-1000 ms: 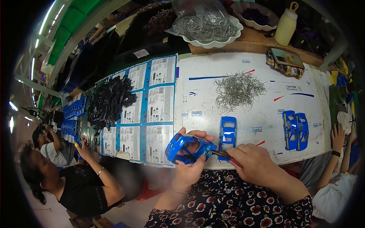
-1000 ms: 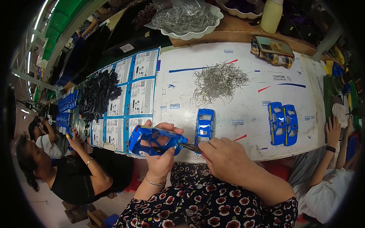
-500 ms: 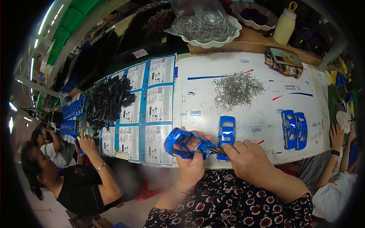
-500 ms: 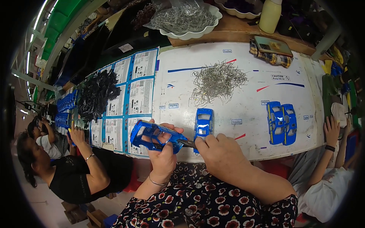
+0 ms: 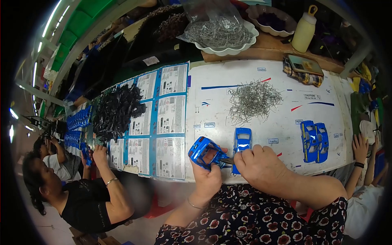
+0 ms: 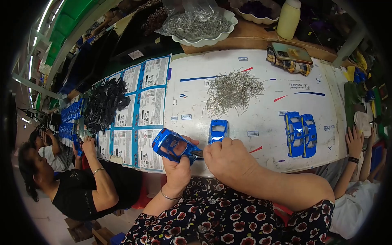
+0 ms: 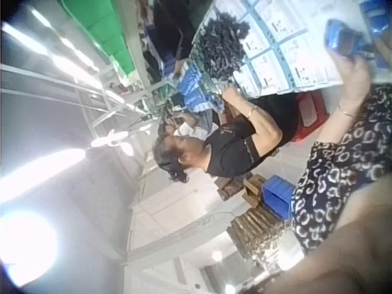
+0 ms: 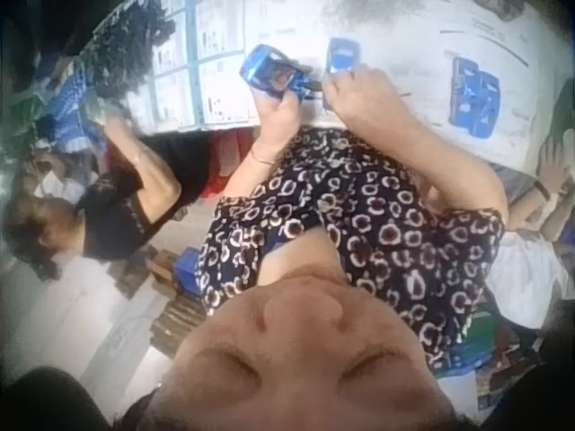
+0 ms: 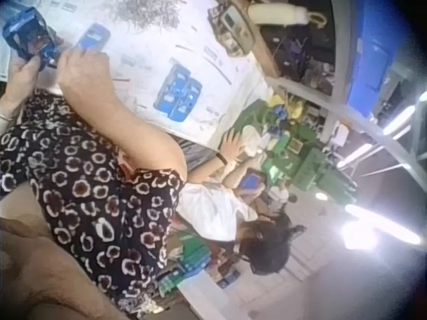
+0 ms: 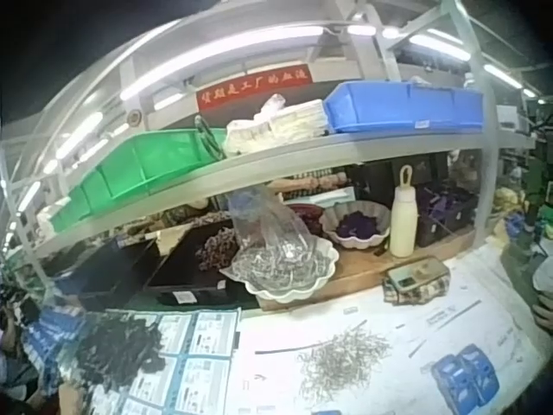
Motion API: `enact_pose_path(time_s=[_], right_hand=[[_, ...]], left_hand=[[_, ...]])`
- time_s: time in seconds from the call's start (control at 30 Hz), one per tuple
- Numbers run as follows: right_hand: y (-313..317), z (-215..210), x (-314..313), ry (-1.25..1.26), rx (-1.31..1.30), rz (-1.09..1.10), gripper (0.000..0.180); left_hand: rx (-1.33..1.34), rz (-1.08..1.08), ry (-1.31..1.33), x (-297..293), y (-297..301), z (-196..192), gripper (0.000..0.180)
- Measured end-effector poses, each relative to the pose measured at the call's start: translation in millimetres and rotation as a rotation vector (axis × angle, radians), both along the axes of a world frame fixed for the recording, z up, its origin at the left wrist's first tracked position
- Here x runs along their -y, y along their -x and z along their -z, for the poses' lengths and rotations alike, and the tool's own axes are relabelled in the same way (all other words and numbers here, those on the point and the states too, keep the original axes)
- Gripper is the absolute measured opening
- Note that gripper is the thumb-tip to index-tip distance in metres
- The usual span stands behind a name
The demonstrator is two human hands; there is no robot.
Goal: The person holds toy car bodies and uses pliers to attach and adjust metal wires inside them, setting the finished car bodies onto the table.
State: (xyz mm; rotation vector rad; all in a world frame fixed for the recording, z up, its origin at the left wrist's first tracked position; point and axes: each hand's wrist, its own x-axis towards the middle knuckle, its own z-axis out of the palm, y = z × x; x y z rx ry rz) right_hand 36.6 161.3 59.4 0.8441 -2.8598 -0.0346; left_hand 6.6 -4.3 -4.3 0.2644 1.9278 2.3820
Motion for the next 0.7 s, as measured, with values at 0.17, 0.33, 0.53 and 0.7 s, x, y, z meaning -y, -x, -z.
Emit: enact_pose_path(time_s=[0.17,0.33,0.53,0.7], right_hand=[[11.3,-3.7,-3.0,0.048,0.087,-0.03,0.017],[16.6,-8.1,-2.2,0.026,0.159,-0.064,0.02],[13.7,-15.6,6.5,-0.097,0.082,-0.056,0.019],[19.4,-16.5,2.5,-0.034,0.2,-0.081,0.018]], left_hand=[[-0.033,0.047,0.094,5.9,0.3,10.0,0.06],[-0.051,0.099,0.155,9.7,0.8,14.6,0.071],[-0.012,0.094,0.123,8.8,2.3,14.2,0.07],[-0.088,0.044,0.228,9.0,-4.7,18.6,0.069]])
